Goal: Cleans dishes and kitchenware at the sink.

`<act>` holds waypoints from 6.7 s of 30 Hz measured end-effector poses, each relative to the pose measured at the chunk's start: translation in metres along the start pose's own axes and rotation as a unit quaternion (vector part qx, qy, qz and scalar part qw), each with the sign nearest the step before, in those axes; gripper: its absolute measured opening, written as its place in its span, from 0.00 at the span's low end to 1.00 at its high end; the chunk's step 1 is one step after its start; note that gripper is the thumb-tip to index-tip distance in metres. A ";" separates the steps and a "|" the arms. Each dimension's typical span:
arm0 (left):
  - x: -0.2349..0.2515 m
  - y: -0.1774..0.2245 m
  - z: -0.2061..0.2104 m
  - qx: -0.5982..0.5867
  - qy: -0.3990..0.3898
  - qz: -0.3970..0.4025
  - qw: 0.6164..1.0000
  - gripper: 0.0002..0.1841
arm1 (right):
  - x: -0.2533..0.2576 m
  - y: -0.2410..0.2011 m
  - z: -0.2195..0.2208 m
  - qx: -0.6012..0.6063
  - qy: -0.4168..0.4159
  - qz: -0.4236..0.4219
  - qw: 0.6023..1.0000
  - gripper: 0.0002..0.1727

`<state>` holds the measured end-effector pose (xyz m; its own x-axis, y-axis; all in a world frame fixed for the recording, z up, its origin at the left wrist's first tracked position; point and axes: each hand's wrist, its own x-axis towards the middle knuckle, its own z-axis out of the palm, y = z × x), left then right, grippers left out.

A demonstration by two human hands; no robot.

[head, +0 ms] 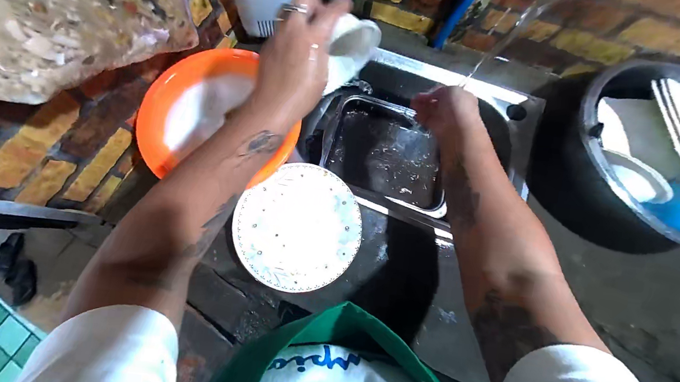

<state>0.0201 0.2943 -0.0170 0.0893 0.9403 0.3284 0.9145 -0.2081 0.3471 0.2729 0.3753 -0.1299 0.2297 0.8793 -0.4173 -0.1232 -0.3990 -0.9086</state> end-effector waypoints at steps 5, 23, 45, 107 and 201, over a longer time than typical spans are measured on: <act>-0.044 -0.072 -0.064 0.049 -0.043 -0.203 0.977 0.24 | -0.076 0.039 0.016 -0.409 -0.265 -0.087 0.869 0.25; -0.200 -0.018 0.041 -0.259 -0.288 -0.313 0.867 0.29 | -0.096 0.087 -0.028 -0.182 -0.168 -0.016 0.969 0.21; -0.012 0.043 0.232 -0.548 -0.072 -0.403 0.729 0.30 | 0.005 0.097 0.006 -0.606 -0.174 -0.290 0.720 0.36; -0.009 0.016 0.243 -0.490 -0.333 -0.416 0.690 0.34 | -0.020 -0.027 -0.049 -0.474 0.001 -0.248 0.845 0.17; 0.097 0.161 0.232 -0.510 -0.314 -0.226 0.768 0.19 | -0.249 0.140 -0.339 -0.099 0.447 0.097 0.884 0.22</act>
<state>0.2681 0.4143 -0.1334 0.3196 0.8562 -0.4059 0.1525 0.3763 0.9139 0.5263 0.0125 -0.1592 0.9048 0.2670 -0.3316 -0.0933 -0.6357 -0.7663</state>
